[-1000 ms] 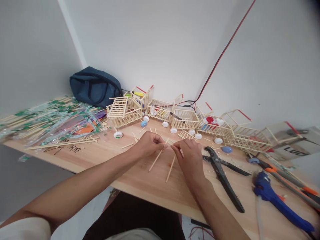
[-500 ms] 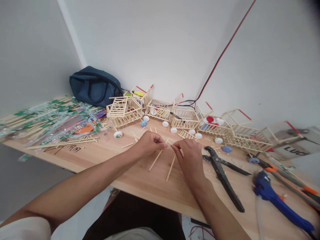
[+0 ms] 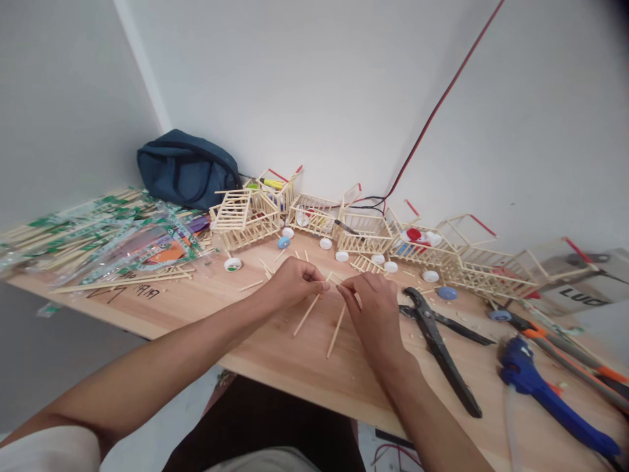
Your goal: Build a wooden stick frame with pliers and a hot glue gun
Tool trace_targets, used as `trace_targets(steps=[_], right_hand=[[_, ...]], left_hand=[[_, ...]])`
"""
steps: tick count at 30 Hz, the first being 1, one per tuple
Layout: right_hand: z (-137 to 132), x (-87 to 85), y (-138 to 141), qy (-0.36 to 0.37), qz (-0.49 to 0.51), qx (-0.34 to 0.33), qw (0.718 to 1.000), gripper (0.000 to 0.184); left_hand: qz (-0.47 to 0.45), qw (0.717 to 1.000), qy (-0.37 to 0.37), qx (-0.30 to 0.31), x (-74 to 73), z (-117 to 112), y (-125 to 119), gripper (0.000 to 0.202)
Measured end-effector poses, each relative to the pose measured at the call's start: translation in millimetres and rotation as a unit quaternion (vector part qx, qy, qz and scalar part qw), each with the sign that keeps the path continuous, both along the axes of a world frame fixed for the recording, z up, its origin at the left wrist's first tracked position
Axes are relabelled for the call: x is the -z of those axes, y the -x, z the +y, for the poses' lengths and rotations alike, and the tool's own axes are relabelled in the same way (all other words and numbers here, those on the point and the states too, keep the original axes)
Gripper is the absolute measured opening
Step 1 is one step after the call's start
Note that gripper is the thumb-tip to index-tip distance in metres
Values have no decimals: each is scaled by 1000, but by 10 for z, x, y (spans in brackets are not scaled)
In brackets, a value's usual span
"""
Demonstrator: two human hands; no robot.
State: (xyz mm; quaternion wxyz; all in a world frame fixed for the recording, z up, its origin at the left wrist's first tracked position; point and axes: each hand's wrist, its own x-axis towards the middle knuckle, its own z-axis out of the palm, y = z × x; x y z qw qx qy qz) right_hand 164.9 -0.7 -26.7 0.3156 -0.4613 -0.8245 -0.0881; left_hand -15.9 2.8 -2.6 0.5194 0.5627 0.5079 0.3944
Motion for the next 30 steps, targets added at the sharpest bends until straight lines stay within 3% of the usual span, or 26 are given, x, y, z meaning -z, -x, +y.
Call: trace_targets(steps=[30], right_hand=[[-13,-28,17,12,33,9,999,11]], left_hand=[[-27,999,16,8,43,8,15,22]])
